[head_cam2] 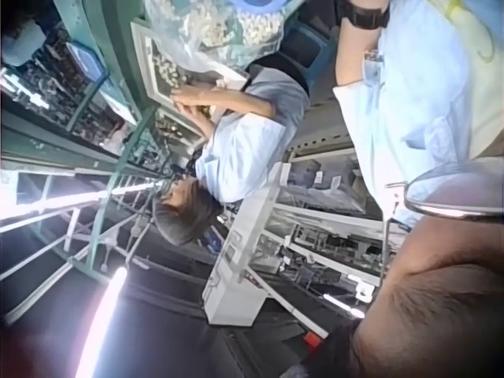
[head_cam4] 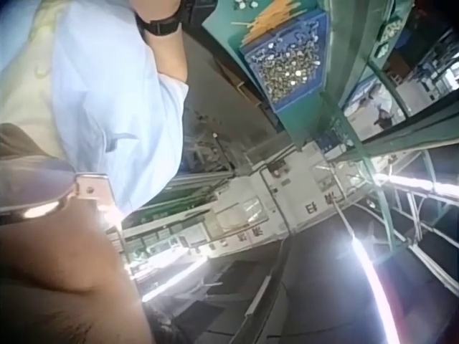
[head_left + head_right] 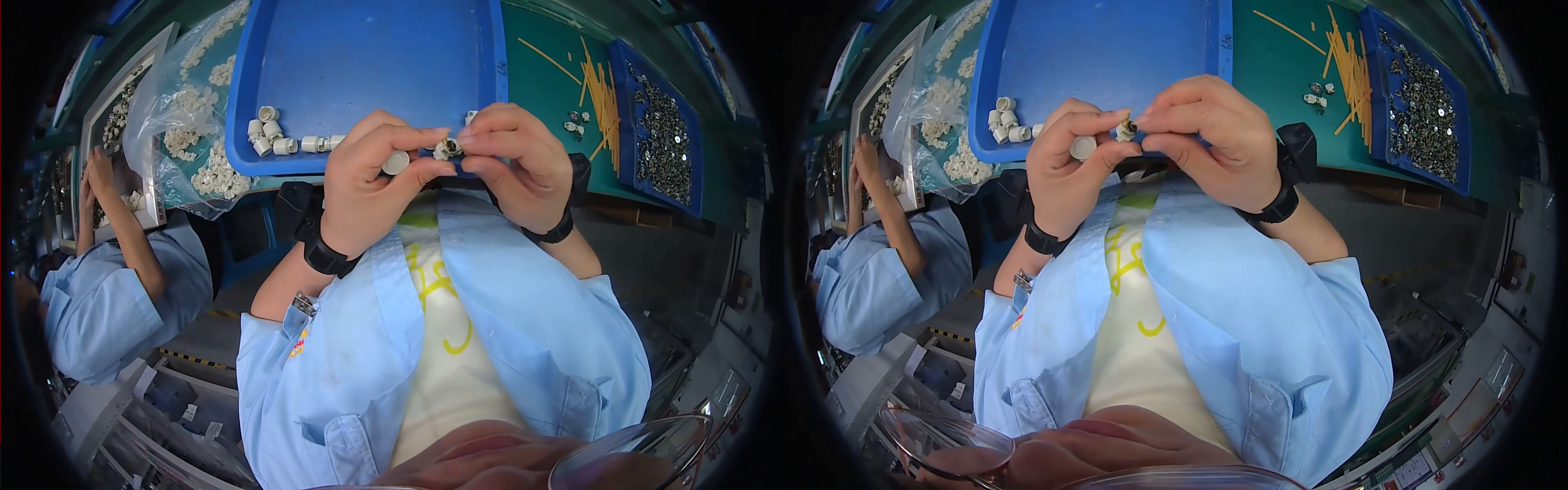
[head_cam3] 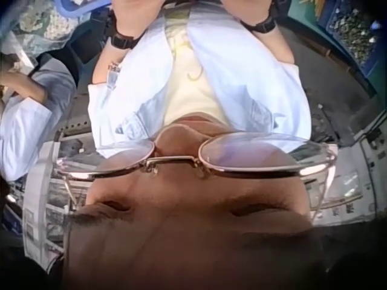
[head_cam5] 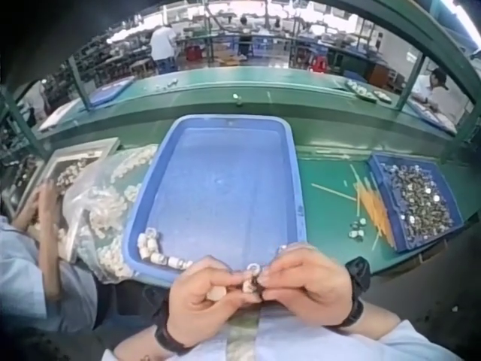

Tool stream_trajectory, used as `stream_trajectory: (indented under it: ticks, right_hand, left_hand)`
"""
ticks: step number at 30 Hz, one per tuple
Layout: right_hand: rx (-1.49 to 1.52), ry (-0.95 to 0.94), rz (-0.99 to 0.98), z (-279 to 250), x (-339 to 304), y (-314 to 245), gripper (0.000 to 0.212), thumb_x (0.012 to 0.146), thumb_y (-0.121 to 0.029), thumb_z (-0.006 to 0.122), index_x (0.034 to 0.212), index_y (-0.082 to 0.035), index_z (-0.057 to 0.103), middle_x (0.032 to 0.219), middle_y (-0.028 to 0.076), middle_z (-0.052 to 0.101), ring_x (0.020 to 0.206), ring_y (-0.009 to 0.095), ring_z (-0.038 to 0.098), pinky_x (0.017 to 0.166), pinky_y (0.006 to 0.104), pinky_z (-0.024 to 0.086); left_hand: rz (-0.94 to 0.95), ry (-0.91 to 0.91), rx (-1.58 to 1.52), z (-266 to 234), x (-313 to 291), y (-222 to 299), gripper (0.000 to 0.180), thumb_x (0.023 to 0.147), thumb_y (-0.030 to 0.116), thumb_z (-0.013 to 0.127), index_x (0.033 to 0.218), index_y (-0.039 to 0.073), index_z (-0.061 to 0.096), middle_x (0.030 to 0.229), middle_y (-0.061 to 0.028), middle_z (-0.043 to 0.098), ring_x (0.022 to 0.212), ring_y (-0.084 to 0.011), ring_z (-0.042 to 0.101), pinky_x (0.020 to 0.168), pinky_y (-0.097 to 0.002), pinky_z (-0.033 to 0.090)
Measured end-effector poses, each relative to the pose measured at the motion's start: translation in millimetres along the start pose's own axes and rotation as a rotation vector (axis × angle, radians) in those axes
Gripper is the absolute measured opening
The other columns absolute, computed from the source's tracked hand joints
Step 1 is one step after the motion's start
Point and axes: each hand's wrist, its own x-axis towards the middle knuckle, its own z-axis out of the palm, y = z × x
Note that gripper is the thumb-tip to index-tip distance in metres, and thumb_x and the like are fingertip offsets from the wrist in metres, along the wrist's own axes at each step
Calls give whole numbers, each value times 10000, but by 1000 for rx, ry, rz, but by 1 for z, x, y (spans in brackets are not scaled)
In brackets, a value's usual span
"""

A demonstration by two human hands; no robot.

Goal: The person assembles components by hand, picking up a white plastic housing and a metal insert from a blue tray. They press the metal insert into the housing and place the completed unit back onto the tray before repeating the process.

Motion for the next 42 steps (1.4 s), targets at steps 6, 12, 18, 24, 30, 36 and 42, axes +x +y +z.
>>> stream_trajectory:
  ticks: [6,12,18,24,30,36,42]
  right_hand:
    - [192,100,159,15,-3,-7,225,757,37,629,972,15,564,959,124,581,896,218,545,790,319,435]
    - [255,115,281,14,2,-11,193,758,63,607,940,15,569,918,111,589,848,199,554,770,290,435]
    - [150,40,217,9,3,-10,185,758,74,595,932,16,569,916,105,588,851,190,551,762,284,432]
    - [213,115,293,16,-2,-11,160,758,77,595,903,15,572,900,102,589,826,183,552,734,272,436]
    - [178,103,322,16,3,-13,149,768,57,606,904,14,563,896,99,583,838,174,545,742,261,430]
    - [354,183,397,26,-3,-8,135,786,28,607,912,14,560,895,92,575,870,168,531,766,252,416]
    - [323,111,344,18,-1,-6,123,800,21,594,917,15,558,905,94,570,856,167,530,763,256,415]
  left_hand:
    - [42,-32,-10,0,-2,-2,281,677,-17,708,943,31,631,778,-39,542,694,-116,505,628,-227,405]
    - [36,-81,74,-2,-1,-1,268,691,10,713,945,30,629,778,-37,548,686,-109,501,630,-223,402]
    - [-124,-69,-43,1,-2,-3,275,669,39,726,929,48,637,747,-45,571,665,-139,529,613,-241,419]
    - [-34,-60,13,0,-4,-3,281,689,-9,710,953,26,619,784,-37,552,702,-103,509,639,-212,403]
    - [24,-39,80,0,-5,-5,269,684,-31,704,936,23,627,775,-35,553,698,-108,513,639,-217,411]
    - [27,-48,81,0,-5,-4,232,700,-21,696,919,16,631,765,-30,551,686,-107,514,632,-218,415]
    - [-302,-55,-268,2,-6,0,253,719,13,700,960,26,626,782,-16,560,700,-76,519,632,-206,441]
